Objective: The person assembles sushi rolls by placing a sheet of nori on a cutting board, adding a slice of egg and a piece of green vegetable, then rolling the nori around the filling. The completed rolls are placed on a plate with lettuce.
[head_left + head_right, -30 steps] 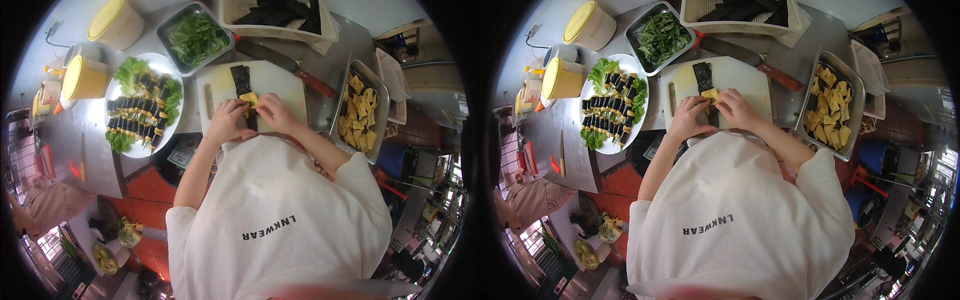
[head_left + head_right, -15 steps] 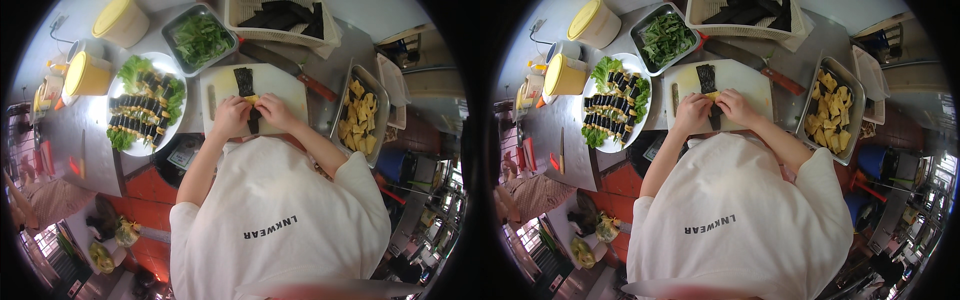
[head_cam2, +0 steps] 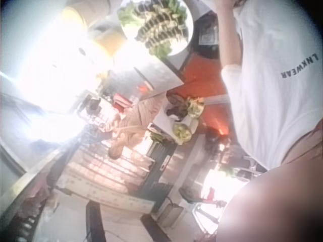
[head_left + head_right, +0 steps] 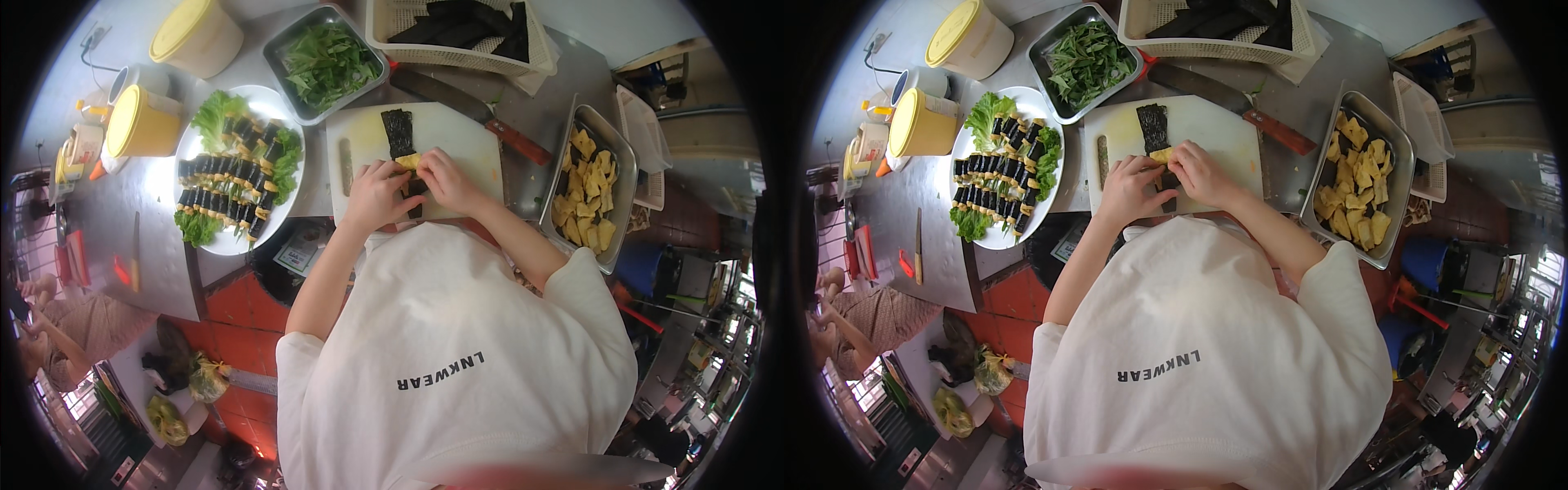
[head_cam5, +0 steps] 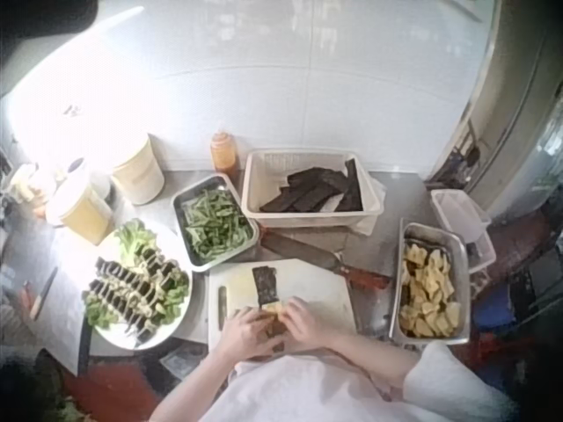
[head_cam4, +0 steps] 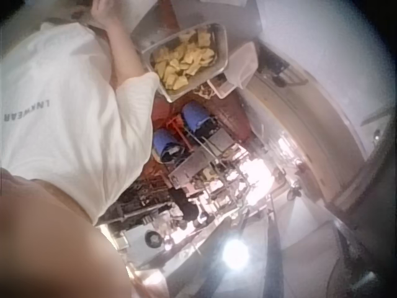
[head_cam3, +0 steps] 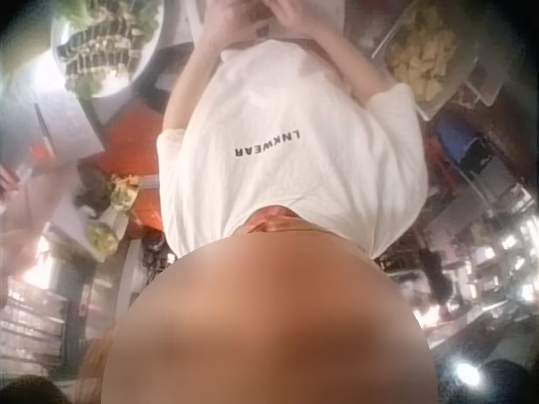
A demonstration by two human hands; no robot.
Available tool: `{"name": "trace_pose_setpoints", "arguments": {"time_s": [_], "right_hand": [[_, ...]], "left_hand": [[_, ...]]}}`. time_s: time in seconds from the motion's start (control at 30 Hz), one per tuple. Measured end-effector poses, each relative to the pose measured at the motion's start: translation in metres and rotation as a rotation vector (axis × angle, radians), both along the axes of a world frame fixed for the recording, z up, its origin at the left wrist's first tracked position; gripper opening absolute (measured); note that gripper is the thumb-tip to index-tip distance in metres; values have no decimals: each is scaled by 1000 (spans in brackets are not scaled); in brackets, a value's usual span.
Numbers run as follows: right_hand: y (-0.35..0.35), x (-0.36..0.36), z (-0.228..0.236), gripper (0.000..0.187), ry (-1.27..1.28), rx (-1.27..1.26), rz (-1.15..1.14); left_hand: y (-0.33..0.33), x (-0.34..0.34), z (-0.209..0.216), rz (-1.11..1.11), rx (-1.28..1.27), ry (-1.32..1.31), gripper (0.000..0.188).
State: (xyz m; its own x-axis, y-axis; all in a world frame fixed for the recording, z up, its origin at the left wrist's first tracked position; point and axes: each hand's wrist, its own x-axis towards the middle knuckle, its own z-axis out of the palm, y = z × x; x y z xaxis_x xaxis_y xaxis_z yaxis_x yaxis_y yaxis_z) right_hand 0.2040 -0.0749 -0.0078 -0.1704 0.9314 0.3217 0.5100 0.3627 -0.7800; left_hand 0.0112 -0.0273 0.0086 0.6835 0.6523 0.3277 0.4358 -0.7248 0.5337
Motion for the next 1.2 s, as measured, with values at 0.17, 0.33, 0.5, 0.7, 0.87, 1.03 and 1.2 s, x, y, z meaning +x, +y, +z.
{"name": "trace_pose_setpoints", "arguments": {"time_s": [0.17, 0.33, 0.5, 0.7, 0.87, 1.03, 1.2], "right_hand": [[1, 7, 3, 10, 67, -84, 87], [-6, 15, 4, 18, -3, -63, 111], [-3, 9, 3, 16, -39, 14, 70], [-1, -1, -4, 14, -13, -59, -89], [6, -9, 8, 21, 220, -194, -154], [-2, 7, 3, 24, -35, 59, 3], [-3, 1, -4, 18, -186, 114, -66]], "left_hand": [[-1, 0, -4, 15, -4, -11, 26], [-1, 0, -11, 36, -14, -56, 24], [0, 0, -8, 37, -21, -93, 24], [-3, 4, -3, 74, -28, -16, 21], [3, 7, -11, 99, -67, -9, 16], [12, 9, -11, 105, -129, -45, 13], [8, 11, -3, 197, -290, -136, 15]]}}
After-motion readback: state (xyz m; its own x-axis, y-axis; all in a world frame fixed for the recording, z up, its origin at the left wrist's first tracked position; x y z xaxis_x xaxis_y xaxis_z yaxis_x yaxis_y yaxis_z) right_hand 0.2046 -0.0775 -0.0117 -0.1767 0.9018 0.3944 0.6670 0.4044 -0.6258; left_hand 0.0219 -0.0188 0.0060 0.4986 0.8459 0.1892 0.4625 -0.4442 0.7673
